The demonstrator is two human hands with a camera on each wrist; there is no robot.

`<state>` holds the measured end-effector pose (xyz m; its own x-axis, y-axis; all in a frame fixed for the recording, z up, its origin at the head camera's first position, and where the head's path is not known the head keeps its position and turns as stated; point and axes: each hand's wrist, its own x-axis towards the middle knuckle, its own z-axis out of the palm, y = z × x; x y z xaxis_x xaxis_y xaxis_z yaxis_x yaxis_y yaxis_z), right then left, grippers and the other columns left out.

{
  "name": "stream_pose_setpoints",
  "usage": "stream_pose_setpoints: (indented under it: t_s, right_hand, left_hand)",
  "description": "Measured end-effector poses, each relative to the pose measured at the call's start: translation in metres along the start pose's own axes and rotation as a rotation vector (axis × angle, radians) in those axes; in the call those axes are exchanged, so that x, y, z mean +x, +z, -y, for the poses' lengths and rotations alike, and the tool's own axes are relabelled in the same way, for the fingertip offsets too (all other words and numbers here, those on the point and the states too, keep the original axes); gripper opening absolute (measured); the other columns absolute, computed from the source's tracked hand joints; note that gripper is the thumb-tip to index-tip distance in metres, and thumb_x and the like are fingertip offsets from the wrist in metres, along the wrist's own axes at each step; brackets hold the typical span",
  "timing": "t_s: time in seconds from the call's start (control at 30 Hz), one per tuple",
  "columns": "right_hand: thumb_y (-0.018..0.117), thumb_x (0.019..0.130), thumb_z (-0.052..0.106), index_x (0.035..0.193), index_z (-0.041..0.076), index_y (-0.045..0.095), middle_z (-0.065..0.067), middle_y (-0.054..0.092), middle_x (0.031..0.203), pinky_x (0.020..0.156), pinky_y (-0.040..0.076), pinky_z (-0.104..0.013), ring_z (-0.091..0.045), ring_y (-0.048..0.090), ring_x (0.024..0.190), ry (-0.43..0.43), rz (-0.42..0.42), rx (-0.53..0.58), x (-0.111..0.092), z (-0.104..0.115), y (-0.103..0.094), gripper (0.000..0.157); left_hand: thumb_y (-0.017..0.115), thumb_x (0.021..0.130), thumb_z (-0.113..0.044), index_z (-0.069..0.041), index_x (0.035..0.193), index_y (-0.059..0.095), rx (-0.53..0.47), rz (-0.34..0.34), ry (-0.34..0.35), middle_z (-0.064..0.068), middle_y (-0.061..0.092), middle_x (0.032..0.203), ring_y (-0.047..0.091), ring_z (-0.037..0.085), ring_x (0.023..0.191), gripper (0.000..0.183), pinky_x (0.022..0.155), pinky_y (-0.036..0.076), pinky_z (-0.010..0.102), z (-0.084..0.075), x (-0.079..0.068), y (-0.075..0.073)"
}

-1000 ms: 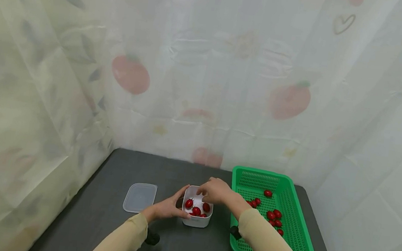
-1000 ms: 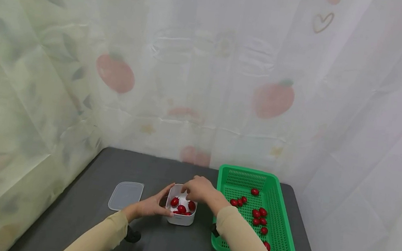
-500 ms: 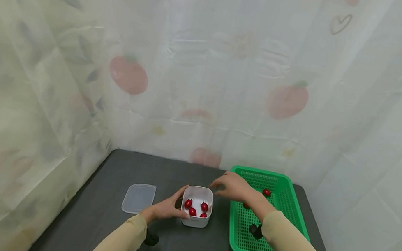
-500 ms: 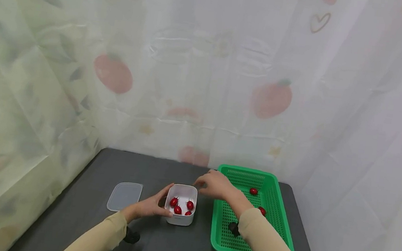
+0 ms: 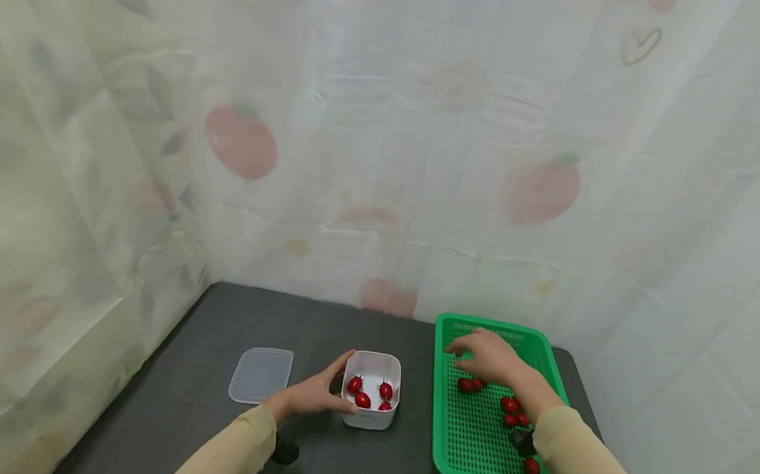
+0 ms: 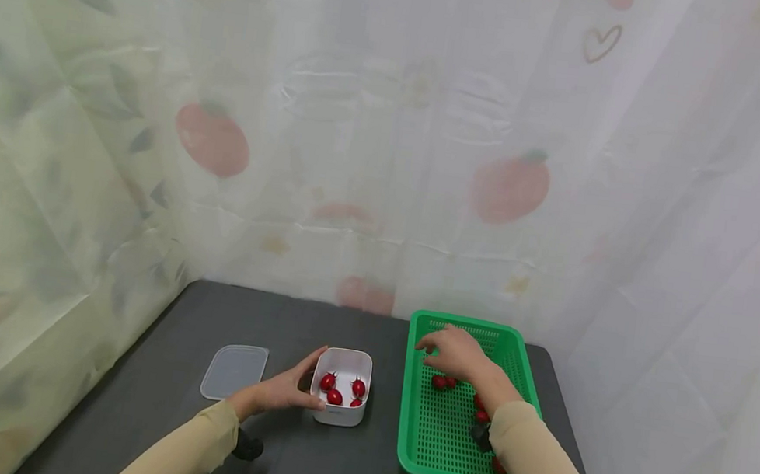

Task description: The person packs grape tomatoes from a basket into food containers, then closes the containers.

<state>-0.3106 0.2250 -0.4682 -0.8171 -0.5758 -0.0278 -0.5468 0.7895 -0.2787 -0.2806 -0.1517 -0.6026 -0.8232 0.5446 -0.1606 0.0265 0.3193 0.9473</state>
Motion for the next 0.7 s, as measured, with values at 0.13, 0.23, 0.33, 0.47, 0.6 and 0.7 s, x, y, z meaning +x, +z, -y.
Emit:
stream_pose_setpoints:
  t_s: [0.13,0.23,0.33,0.47,0.6,0.7]
  right_hand:
    - [0.074,0.095,0.016,0.122,0.018,0.075,-0.001,0.073,0.113,0.095,0.049,-0.050,-0.029,0.060,0.112,0.039,0.012,-0.010,-0.003,-0.009,0.003,0.026]
    - [0.074,0.095,0.015,0.122,0.016,0.074,-0.005,0.073,0.113,0.097,0.048,-0.052,-0.031,0.060,0.114,0.071,0.027,-0.008,-0.003,-0.014,0.009,0.027]
    - [0.073,0.095,0.011,0.123,0.014,0.073,-0.008,0.072,0.114,0.094,0.050,-0.053,-0.036,0.058,0.118,0.108,0.049,0.007,-0.003,-0.017,0.016,0.028]
    - [0.071,0.094,0.006,0.125,0.011,0.072,-0.012,0.071,0.116,0.088,0.052,-0.052,-0.037,0.060,0.115,0.140,0.073,0.017,-0.004,-0.022,0.027,0.031]
    - [0.072,0.093,0.006,0.125,0.011,0.071,-0.011,0.070,0.114,0.085,0.054,-0.049,-0.033,0.063,0.107,0.171,0.086,0.000,-0.003,-0.027,0.037,0.033]
    - [0.074,0.092,0.006,0.124,0.010,0.072,-0.010,0.070,0.112,0.084,0.054,-0.051,-0.033,0.064,0.105,0.182,0.094,-0.015,-0.001,-0.032,0.042,0.032]
  left_hand:
    - [0.082,0.088,-0.028,-0.026,0.166,0.003,0.003,-0.003,0.000,0.017,0.016,0.167,0.022,0.043,0.150,0.111,0.113,0.034,0.059,0.000,0.000,0.000]
    - [0.082,0.088,-0.028,-0.026,0.166,0.003,0.005,-0.005,-0.002,0.017,0.016,0.167,0.022,0.043,0.150,0.111,0.114,0.033,0.060,0.000,0.000,-0.001]
    - [0.081,0.089,-0.028,-0.027,0.166,0.002,0.010,-0.007,-0.004,0.016,0.017,0.167,0.023,0.043,0.150,0.110,0.114,0.032,0.061,0.001,0.000,-0.001]
    - [0.080,0.090,-0.026,-0.025,0.166,0.002,0.016,-0.006,-0.001,0.015,0.018,0.167,0.024,0.041,0.149,0.109,0.113,0.034,0.060,0.003,0.001,0.000]
    - [0.080,0.090,-0.024,-0.024,0.166,0.002,0.016,-0.005,0.005,0.015,0.019,0.166,0.025,0.040,0.149,0.109,0.113,0.036,0.058,0.002,0.000,0.001]
    - [0.080,0.090,-0.025,-0.024,0.166,0.002,0.013,-0.006,0.003,0.015,0.019,0.166,0.024,0.040,0.149,0.109,0.113,0.035,0.058,0.001,-0.001,0.002]
